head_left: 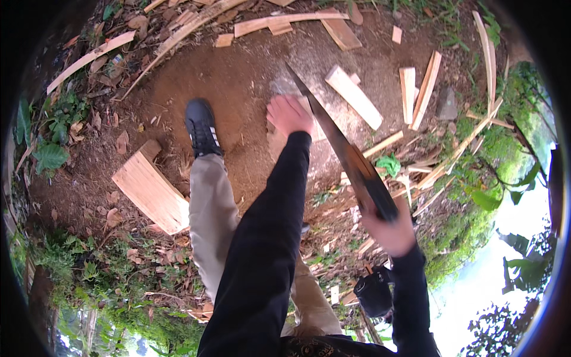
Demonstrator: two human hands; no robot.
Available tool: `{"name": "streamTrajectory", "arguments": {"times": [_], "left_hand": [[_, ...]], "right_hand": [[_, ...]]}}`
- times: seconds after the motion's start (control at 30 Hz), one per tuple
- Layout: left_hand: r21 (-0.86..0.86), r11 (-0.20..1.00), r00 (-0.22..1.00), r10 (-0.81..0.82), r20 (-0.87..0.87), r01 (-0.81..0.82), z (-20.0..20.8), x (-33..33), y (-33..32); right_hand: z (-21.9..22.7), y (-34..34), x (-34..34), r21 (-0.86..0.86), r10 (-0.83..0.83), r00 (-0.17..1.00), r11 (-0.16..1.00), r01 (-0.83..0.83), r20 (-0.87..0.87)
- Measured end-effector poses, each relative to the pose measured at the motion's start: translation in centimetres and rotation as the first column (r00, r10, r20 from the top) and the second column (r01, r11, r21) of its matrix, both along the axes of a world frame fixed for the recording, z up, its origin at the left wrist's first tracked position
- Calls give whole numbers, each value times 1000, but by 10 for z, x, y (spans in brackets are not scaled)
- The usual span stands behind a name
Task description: The person uses a machete to repeatedly strike and split a small piece of wood placed on a flat rock. The person holds the wood steady with one hand while swinging the machete with the other to produce thin wood shavings and smaller pieces.
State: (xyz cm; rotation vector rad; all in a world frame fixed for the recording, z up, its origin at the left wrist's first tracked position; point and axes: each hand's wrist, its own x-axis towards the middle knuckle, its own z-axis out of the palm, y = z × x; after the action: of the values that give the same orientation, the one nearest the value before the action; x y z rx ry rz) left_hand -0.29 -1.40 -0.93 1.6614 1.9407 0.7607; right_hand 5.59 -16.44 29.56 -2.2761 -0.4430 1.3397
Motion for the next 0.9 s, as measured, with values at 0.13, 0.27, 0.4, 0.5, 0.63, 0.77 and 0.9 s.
{"name": "streamTrajectory", "arguments": {"times": [0.13, 0.27, 0.4, 0.5, 0.63, 0.77, 0.9], "left_hand": [[23, 999, 999, -24, 41, 23, 4, 3, 3], [-74, 997, 998, 27, 52, -23, 13, 11, -12], [-57, 998, 997, 21, 78, -17, 11, 12, 1], [-92, 996, 998, 18, 67, -12, 12, 5, -2], [-105, 992, 997, 58, -50, -63, 13, -1, 7], [-147, 989, 999, 12, 42, -5, 10, 5, 2], [-205, 979, 998, 30, 55, -18, 17, 13, 7]], "right_hand": [[72, -3, 1, -116, 182, 982, 976, -186, -45], [8, 27, -15, -125, 80, 976, 991, -55, 201], [69, 21, 2, -134, 167, 981, 979, -153, 99], [107, 44, -3, -228, 114, 993, 968, -104, 32], [25, 87, -19, 38, 28, 986, 999, -35, 162], [107, 55, 7, -278, 284, 955, 913, -298, -88], [103, 73, 1, -281, 198, 979, 939, -201, -38]]}}
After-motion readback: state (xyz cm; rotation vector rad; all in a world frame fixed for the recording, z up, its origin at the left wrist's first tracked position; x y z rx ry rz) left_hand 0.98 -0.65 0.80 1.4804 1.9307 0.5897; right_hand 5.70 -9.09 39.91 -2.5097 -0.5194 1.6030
